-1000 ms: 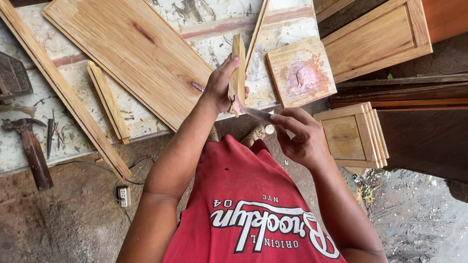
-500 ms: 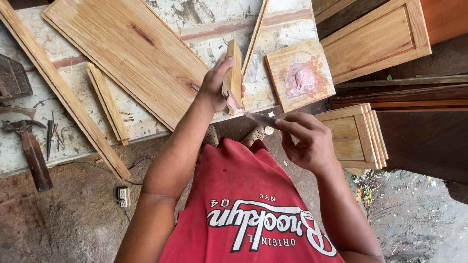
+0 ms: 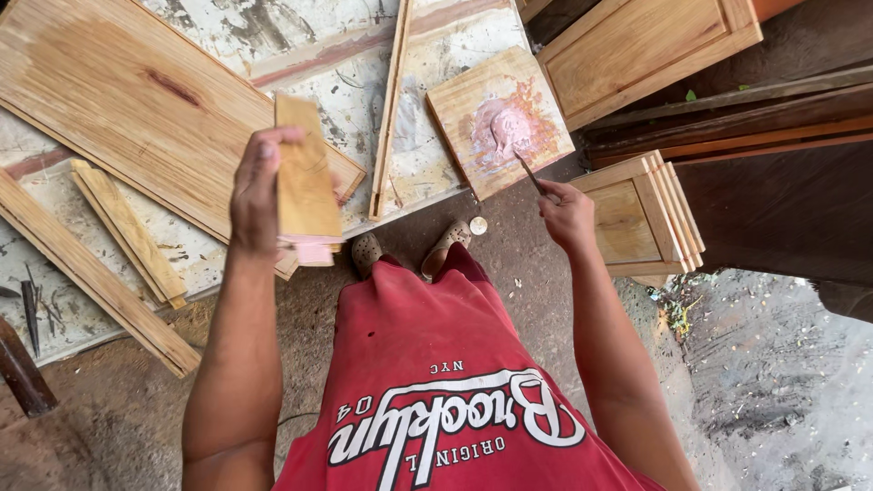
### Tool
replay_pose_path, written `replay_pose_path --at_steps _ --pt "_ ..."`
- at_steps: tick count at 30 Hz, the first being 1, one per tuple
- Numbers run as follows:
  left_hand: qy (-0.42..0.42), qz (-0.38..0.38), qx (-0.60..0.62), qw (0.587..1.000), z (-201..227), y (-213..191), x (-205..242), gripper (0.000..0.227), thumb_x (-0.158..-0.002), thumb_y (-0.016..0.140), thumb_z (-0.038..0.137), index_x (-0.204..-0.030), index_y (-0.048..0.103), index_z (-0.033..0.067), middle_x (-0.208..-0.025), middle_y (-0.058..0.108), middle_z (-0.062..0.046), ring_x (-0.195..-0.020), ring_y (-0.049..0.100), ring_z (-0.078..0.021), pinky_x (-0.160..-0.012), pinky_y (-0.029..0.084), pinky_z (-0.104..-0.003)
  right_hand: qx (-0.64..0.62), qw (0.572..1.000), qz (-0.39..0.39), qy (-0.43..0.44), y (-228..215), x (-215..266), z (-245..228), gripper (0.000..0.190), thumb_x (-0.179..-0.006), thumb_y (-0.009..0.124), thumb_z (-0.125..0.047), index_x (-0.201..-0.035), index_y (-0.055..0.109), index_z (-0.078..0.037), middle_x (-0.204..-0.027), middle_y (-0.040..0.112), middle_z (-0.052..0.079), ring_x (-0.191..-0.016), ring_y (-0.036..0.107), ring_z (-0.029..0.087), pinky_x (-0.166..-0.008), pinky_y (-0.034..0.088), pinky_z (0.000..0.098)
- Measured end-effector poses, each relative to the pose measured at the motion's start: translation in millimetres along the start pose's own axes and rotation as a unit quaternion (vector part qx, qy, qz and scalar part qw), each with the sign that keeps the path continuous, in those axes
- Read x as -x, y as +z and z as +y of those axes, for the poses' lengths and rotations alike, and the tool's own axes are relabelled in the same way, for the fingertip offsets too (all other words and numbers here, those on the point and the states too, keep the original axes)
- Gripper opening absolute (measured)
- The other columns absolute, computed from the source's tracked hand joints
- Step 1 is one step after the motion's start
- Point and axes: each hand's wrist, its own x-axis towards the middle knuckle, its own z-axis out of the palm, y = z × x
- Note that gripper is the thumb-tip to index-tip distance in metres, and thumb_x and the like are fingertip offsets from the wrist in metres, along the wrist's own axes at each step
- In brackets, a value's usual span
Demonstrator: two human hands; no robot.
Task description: The person uses an electric sander to smooth a thin wooden strip, then applies pink filler to the strip's edges with a metal spatula. The person handles multiple wooden pieces and tools on a cluttered workbench.
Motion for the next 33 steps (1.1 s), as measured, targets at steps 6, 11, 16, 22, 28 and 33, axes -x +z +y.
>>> replay_pose_path --at_steps 6,11,16,22,28,33 --pt "0.009 0.015 0.059 0.998 16.5 6.1 40.4 0.047 -0.106 0.054 0.039 -0.132 0.05 -0.0002 -0.112 0.067 -0.021 -0.092 0.068 -0.0252 -0.084 0.06 -0.037 0.071 0.982 0.007 -0.175 18.9 -46.1 34.2 0.027 -0.089 0.07 -0.009 -0.115 0.077 -0.008 -0.115 0.073 0.015 -0.103 0.07 0.035 -0.091 0.055 0.0405" --pt "0.014 0.076 0.025 0.997 15.0 30.0 50.1 0.042 -0.098 0.074 0.008 -0.125 0.042 0.0057 -0.117 0.069 -0.021 -0.101 0.072 -0.0261 -0.078 0.061 -0.035 0.06 0.979 -0.047 -0.191 21.5 -60.1 41.7 0.024 -0.091 0.067 -0.006 -0.113 0.077 -0.008 -0.113 0.074 0.014 -0.101 0.07 0.035 -0.088 0.056 0.0412" --pt "-0.018 0.214 -0.106 0.971 -6.5 50.5 35.1 0.037 -0.093 0.079 0.005 -0.117 0.052 0.0004 -0.107 0.072 -0.018 -0.092 0.077 -0.0236 -0.08 0.068 -0.032 0.026 0.981 -0.045 -0.188 19.4 -61.5 32.5 0.023 -0.094 0.068 -0.004 -0.115 0.077 -0.007 -0.112 0.074 0.015 -0.099 0.072 0.032 -0.086 0.056 0.039" --pt "-0.113 0.251 -0.159 0.948 -25.5 73.3 24.1 0.043 -0.09 0.07 0.035 -0.116 0.059 0.0027 -0.098 0.075 -0.009 -0.071 0.075 -0.0161 -0.064 0.067 -0.031 -0.09 0.981 -0.163 -0.06 -5.0 -12.3 -52.9 0.023 -0.096 0.068 -0.007 -0.119 0.074 -0.006 -0.094 0.075 0.014 -0.082 0.073 0.024 -0.071 0.057 0.0338" --pt "-0.078 0.195 -0.305 0.929 -27.2 92.7 24.9 0.052 -0.088 0.074 0.047 -0.114 0.06 0.0036 -0.076 0.078 -0.01 -0.069 0.078 -0.0165 -0.065 0.06 -0.031 -0.134 0.928 -0.068 -0.34 -35.7 67.0 -147.6 0.021 -0.095 0.072 -0.001 -0.116 0.074 -0.003 -0.108 0.073 0.013 -0.095 0.074 0.022 -0.08 0.058 0.0305" --pt "0.001 0.174 -0.365 0.914 -19.3 98.5 26.1 0.052 -0.09 0.075 0.051 -0.106 0.062 0.0038 -0.075 0.078 -0.007 -0.071 0.079 -0.0181 -0.068 0.058 -0.035 -0.145 0.932 -0.01 -0.332 -35.7 85.3 -191.4 0.024 -0.094 0.075 0.001 -0.117 0.074 -0.006 -0.113 0.071 0.012 -0.095 0.075 0.021 -0.079 0.06 0.0303"
